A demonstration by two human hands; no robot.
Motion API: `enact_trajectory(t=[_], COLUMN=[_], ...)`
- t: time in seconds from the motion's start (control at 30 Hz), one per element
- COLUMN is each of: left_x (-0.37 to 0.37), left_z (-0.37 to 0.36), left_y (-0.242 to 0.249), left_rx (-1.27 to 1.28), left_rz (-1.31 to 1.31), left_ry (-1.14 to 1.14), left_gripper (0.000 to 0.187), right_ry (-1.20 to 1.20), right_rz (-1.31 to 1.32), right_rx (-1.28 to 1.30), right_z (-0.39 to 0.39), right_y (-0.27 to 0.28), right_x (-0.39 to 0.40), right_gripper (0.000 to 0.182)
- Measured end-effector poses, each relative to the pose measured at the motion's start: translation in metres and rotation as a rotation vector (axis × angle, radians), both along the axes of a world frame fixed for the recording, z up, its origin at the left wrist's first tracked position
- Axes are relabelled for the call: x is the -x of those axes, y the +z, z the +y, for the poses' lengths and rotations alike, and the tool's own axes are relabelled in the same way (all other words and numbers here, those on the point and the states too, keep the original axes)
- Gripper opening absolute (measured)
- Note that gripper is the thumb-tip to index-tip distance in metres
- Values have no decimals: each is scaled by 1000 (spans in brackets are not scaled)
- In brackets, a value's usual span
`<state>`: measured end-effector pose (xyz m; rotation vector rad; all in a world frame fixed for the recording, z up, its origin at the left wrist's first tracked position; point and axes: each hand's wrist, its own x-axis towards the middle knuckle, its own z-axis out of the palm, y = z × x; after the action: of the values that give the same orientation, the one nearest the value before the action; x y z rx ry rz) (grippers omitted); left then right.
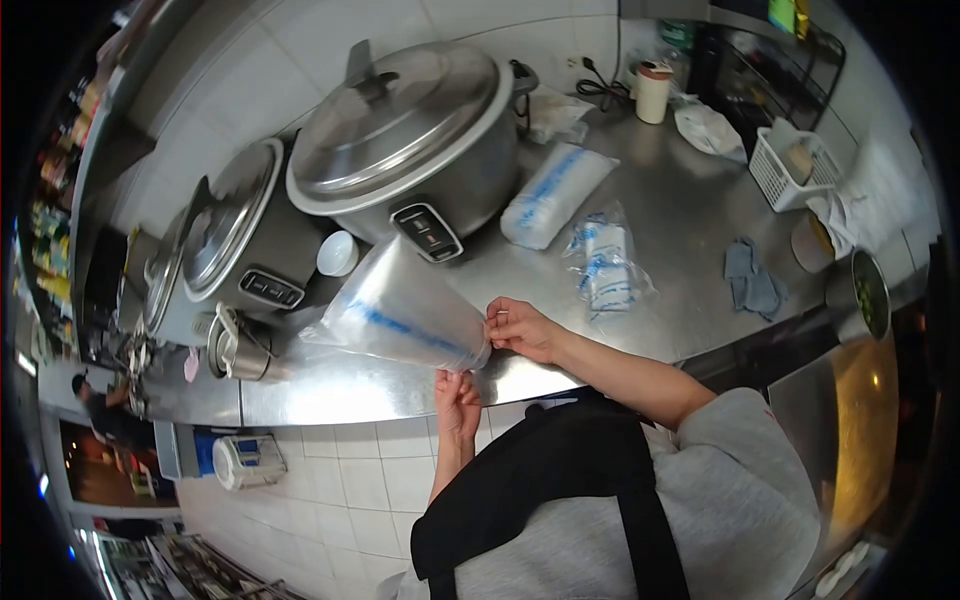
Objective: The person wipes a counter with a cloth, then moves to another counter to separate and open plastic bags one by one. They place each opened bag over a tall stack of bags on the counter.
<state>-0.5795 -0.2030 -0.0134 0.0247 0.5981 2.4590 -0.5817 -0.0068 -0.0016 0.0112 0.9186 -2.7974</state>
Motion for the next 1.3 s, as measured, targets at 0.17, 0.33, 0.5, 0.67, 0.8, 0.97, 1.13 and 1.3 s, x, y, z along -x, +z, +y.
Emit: enact_trajectory(t=[0.17,0.33,0.5,0.67,0.8,0.97,1.13,1.3], left_x=[19,62,98,135,140,155,152,156], left_z=[-2,-16,-9,-17,-17,-28,-30,-17], left_y=[9,30,53,43,47,38,41,36], left_rx=[363,940,899,958,880,826,793,802], left_rz=[86,444,300,291,283,218,317,253], left_ry=[114,240,205,-86,-181,-370,-381,-384], left_gripper=[34,28,23,33,41,47,45,44], right_ry=[-102,-611,-356,-468,-419,-16,64,60], right_rz=[8,388,290,205,101,-125,-235,-215], right_rx=[-371,-1046,-1097,-1045,-1127,-661,-413,-440], right_z=[-4,8,2,-2,0,1,4,2], right_y=[-3,20,30,31,37,35,39,32], right_x=[0,36,58,59,49,42,46,53], right_gripper=[15,17,16,15,17,18,13,11])
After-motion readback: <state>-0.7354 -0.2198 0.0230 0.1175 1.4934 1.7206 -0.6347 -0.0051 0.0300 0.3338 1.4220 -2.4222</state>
